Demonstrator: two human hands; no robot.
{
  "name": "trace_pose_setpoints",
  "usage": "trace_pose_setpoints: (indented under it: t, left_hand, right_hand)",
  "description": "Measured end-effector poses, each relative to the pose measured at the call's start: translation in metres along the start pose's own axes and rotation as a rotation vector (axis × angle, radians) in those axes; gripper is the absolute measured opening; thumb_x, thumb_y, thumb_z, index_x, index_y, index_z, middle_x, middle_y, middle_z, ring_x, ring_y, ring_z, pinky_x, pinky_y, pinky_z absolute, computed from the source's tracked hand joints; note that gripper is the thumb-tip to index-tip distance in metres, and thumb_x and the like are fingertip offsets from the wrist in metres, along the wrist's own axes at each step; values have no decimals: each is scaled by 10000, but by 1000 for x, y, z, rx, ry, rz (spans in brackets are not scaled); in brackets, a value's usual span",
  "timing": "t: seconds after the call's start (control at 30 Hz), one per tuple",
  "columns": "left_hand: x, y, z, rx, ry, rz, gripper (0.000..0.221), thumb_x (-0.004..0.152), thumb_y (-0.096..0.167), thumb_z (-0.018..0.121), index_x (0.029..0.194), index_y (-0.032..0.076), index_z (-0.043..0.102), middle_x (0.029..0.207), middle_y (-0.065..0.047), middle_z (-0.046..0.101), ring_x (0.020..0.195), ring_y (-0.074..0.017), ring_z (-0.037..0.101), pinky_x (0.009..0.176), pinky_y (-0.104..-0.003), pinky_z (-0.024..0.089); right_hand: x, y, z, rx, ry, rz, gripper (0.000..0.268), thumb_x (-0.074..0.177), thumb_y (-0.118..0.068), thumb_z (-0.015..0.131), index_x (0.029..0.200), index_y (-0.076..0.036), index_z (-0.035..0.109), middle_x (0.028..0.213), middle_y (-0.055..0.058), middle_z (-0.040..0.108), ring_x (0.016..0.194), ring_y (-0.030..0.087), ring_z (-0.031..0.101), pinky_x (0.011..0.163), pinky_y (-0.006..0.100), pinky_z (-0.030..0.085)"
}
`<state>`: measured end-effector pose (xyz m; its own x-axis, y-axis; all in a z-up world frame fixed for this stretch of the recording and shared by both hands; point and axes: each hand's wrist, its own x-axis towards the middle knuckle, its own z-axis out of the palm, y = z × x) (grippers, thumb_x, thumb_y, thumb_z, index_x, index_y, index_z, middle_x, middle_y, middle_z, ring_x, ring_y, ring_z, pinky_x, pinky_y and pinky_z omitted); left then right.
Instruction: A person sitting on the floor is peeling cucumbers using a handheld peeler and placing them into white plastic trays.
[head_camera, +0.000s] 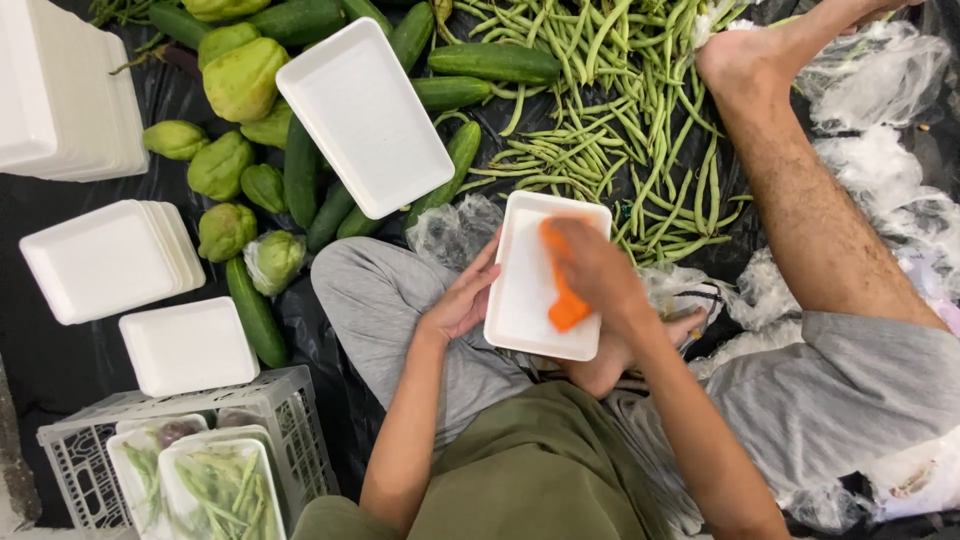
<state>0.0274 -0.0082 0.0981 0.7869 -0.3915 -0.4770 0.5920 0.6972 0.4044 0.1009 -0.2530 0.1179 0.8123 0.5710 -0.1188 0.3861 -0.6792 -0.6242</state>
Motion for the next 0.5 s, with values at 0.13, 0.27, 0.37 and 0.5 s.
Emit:
trace_pose_setpoints:
  t: [0.13, 0.27, 0.37, 0.5]
  left_hand:
    - [-2, 6, 2, 14, 1, 13, 613, 1065, 137, 494, 1621, 182, 237, 1624, -60, 342, 1319, -310, 552, 999, -446, 579]
    - [0, 5, 5, 22, 10, -19, 619, 1063, 133, 497, 1620, 196, 233, 1635, -46, 317, 1310, -321, 559, 981, -468, 583]
    - [-4, 6, 5, 18, 23, -11, 618, 1065, 129, 493, 1620, 188, 229, 1639, -42, 306, 1312, -331, 556, 970, -476, 584]
    - [-3, 7, 8, 20, 18, -14, 631, 1062, 144, 501, 1621, 201, 214, 1615, -45, 350, 1293, -335, 574, 969, -476, 590]
  right_hand:
    - [16, -7, -9, -5, -6, 63, 470, 1032, -235, 561, 1480, -115, 486, 1323, 83, 561, 1200, 284, 626, 923, 356, 553]
    - [-2, -49, 8, 56, 80, -187, 521, 869, -32, 641, 1381, -23, 547, 1257, 193, 582, 1228, 407, 564, 986, 484, 521]
    - [-15, -84, 8, 121, 54, -238, 483, 908, -53, 604, 1388, -49, 558, 1262, 184, 582, 1186, 378, 593, 997, 457, 514]
    - [-14, -61, 17, 227, -20, -134, 497, 916, -33, 600, 1404, 9, 517, 1224, 300, 597, 1179, 510, 584, 984, 598, 493]
